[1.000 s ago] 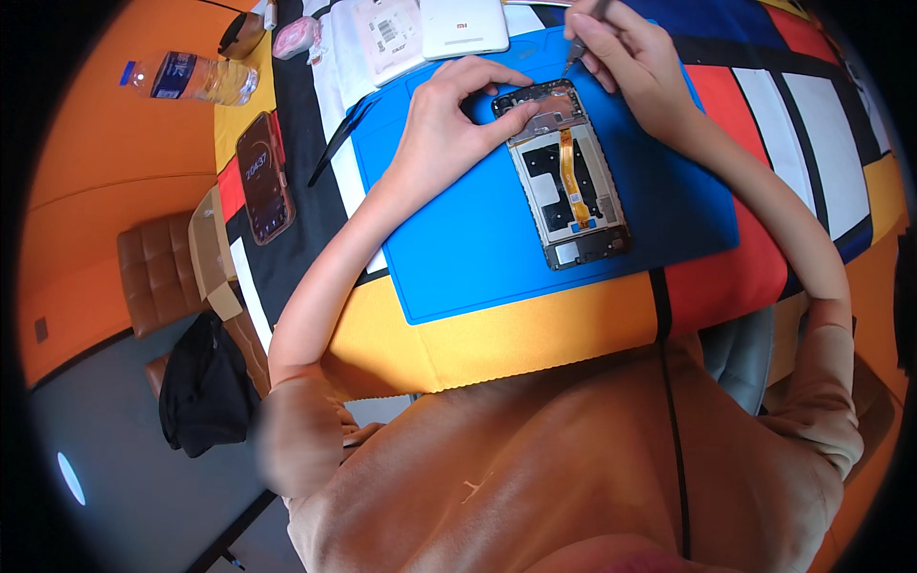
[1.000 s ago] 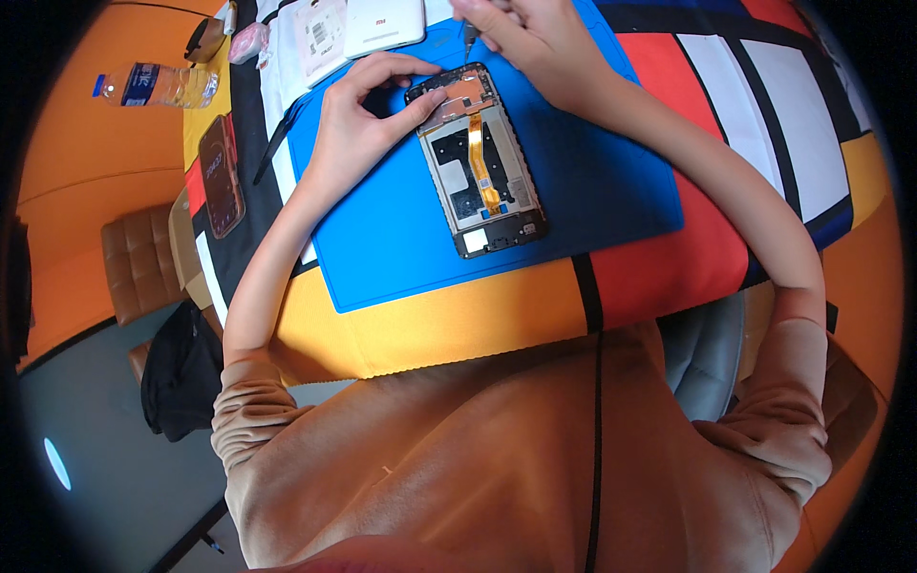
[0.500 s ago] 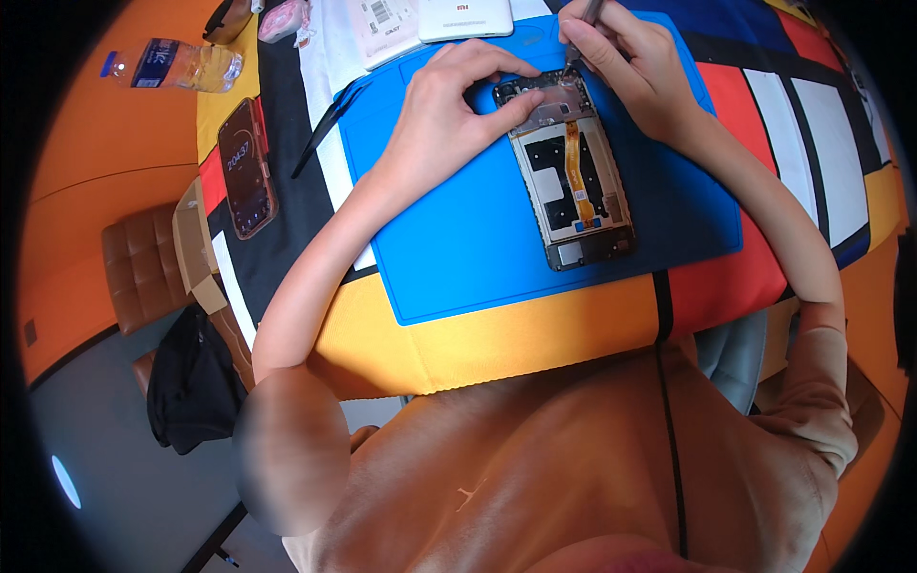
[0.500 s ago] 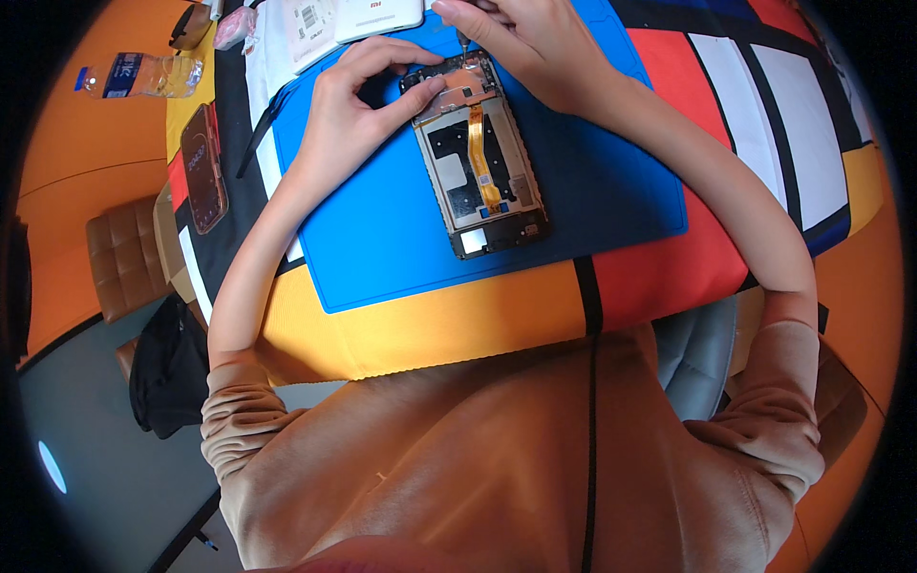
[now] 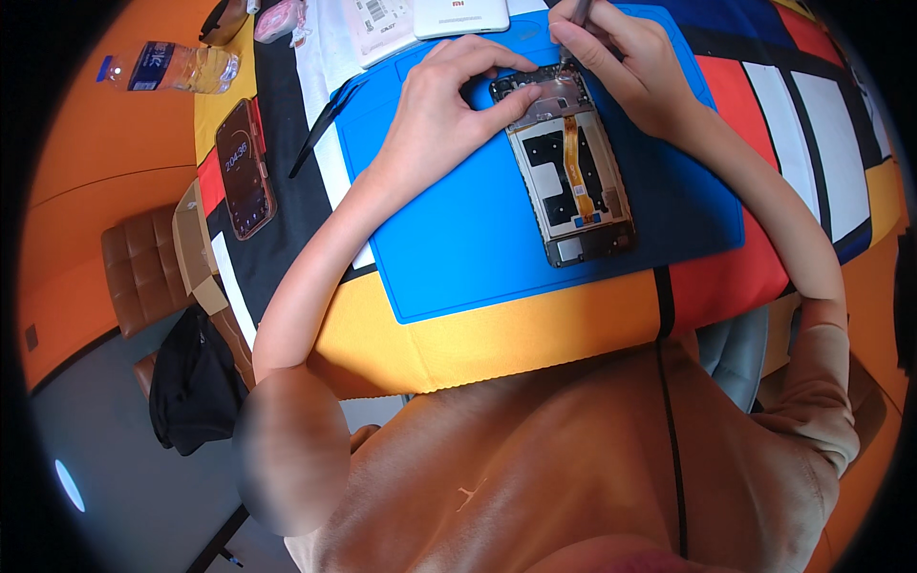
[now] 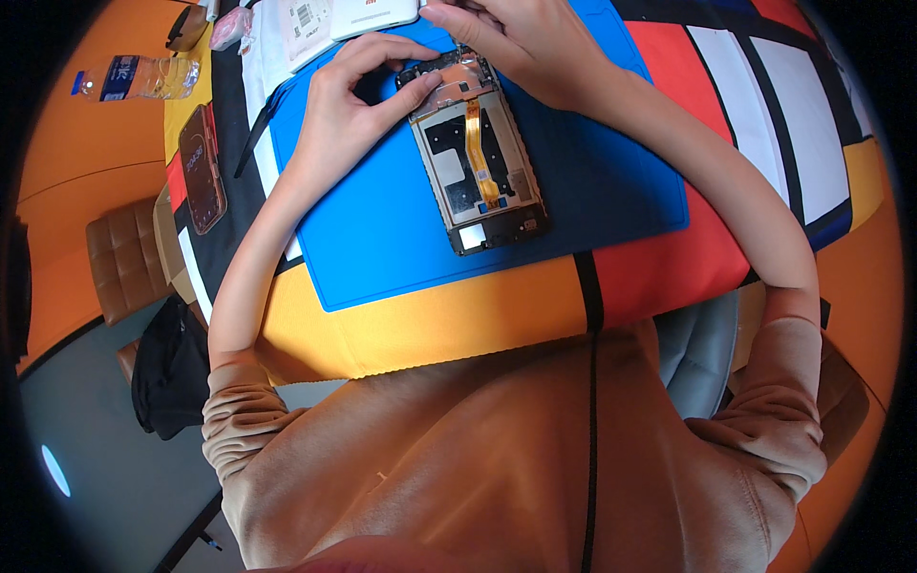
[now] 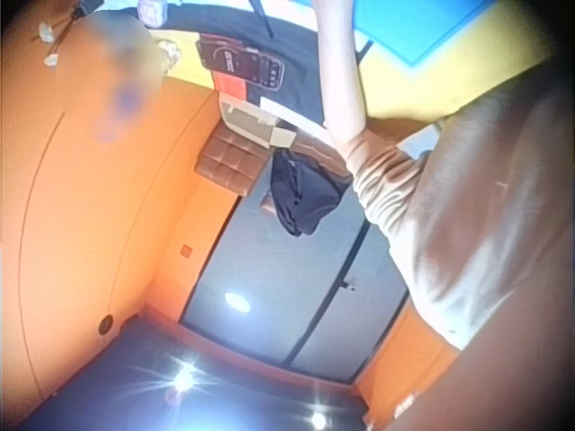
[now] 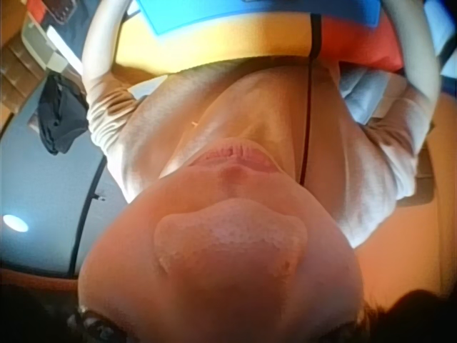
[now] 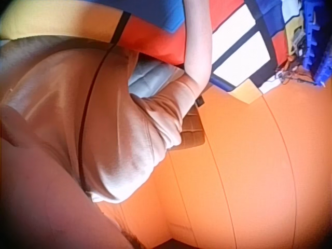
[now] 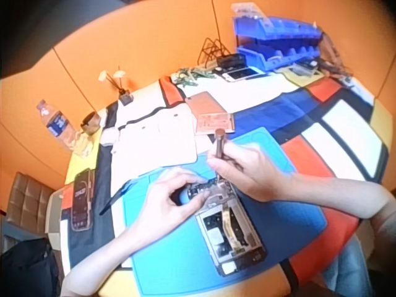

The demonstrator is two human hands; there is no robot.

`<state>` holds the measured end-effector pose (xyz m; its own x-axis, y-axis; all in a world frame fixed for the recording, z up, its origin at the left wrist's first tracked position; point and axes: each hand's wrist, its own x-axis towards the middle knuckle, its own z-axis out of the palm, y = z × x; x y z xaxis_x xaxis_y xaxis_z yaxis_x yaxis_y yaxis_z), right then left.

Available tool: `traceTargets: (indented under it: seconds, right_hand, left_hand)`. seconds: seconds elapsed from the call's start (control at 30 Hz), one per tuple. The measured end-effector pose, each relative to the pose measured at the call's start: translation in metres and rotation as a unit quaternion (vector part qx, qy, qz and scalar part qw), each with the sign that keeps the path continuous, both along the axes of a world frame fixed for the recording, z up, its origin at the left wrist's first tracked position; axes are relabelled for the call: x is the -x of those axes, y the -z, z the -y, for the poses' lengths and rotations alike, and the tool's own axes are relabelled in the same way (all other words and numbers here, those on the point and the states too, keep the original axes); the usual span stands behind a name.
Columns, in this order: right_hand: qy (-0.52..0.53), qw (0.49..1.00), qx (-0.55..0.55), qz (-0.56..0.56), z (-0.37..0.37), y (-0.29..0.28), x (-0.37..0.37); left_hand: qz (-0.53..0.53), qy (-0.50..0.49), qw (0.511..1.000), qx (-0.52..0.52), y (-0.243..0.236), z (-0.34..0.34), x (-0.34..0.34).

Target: The person uses a screwdriver to remove screws from a disassembled smartphone placed on a blue mat. They continue to unscrew and adjust internal components throughout the clip.

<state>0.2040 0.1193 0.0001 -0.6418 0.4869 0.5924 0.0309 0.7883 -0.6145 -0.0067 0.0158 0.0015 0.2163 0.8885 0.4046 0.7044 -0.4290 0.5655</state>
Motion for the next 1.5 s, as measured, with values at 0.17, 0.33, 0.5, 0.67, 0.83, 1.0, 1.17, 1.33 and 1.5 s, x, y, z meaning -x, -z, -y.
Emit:
traceTargets:
  seconds: [0.17,0.33,0.5,0.67,0.83,1.0,1.17,1.33,1.5]
  right_hand:
    - [-0.009,0.999,-0.041,0.016,0.0005,0.0015,-0.001]
    - [-0.007,0.999,-0.048,0.005,0.0002,0.0018,0.0]
    - [0.006,0.999,0.043,-0.012,0.0013,-0.0001,0.0005]
    - [0.001,0.997,0.075,-0.015,0.0018,-0.0028,-0.0008]
    - [-0.004,0.996,0.084,-0.009,0.0014,-0.0022,-0.0005]
    - [-0.004,0.999,0.053,-0.007,0.0003,0.0018,0.0008]
    - [-0.006,1.0,0.027,-0.009,-0.0005,0.005,-0.0002]
    - [-0.005,1.0,0.017,-0.007,-0.0003,0.0038,0.0015]
    - [-0.002,0.999,0.032,0.007,0.0028,-0.0008,-0.0017]
  left_hand:
    - [-0.002,-0.002,1.0,0.004,-0.0004,0.0007,0.0002]
    - [-0.002,-0.002,1.0,0.007,0.0004,0.0004,0.0006]
    - [-0.008,-0.004,1.0,0.006,0.0004,0.0009,0.0015]
    - [0.004,-0.002,1.0,0.004,0.0009,0.0003,0.0009]
    - [0.003,-0.001,1.0,-0.001,0.0012,0.0002,0.0009]
    - [-0.002,0.0,1.0,0.001,0.0017,-0.0001,0.0022]
    - [-0.005,0.0,1.0,0.001,0.0019,0.0001,0.0027]
    - [-0.009,-0.001,1.0,0.004,0.001,0.0004,0.0024]
    - [-0.008,-0.003,1.0,0.011,-0.0004,0.0008,0.0017]
